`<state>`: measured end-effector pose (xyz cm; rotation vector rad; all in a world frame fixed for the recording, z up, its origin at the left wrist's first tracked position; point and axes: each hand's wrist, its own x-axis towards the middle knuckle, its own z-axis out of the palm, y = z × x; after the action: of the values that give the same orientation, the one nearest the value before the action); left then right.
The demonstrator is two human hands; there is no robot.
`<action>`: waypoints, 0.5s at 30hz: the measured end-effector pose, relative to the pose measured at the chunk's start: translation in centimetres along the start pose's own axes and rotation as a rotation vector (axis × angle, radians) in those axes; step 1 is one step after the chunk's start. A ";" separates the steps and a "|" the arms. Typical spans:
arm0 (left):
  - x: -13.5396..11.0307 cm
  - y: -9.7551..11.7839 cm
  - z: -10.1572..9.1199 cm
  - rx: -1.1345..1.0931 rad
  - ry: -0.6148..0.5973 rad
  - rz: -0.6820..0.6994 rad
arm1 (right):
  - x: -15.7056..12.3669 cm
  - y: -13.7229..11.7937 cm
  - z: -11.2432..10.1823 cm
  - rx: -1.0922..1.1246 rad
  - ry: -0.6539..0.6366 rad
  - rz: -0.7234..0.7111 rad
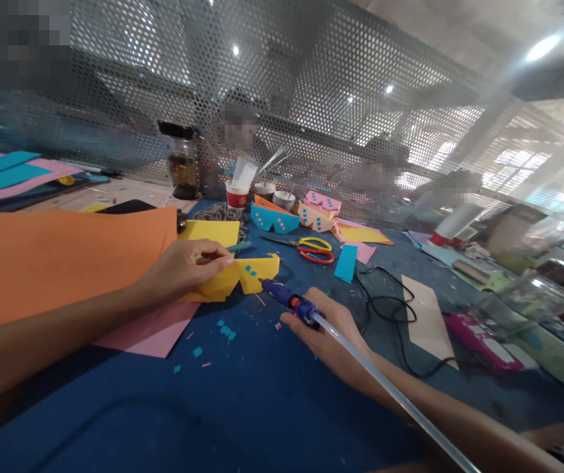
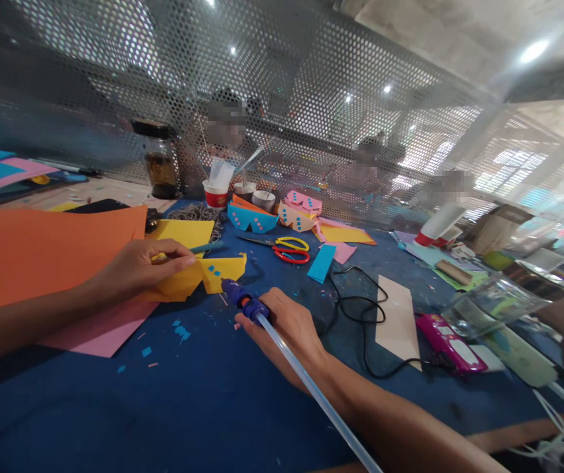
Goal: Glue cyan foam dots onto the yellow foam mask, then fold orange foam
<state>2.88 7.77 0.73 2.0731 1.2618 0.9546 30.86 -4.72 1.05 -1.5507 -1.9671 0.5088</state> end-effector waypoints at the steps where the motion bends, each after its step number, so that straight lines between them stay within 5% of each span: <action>1: 0.0 0.0 0.0 -0.001 -0.001 0.002 | 0.0 0.0 0.0 -0.007 0.001 0.002; 15: 0.0 0.2 0.0 0.005 0.010 0.006 | 0.1 0.0 0.2 -0.055 0.011 0.000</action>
<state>2.98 7.66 0.93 2.0791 1.2650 0.9665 30.72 -4.62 0.90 -1.5841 -1.9880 0.4484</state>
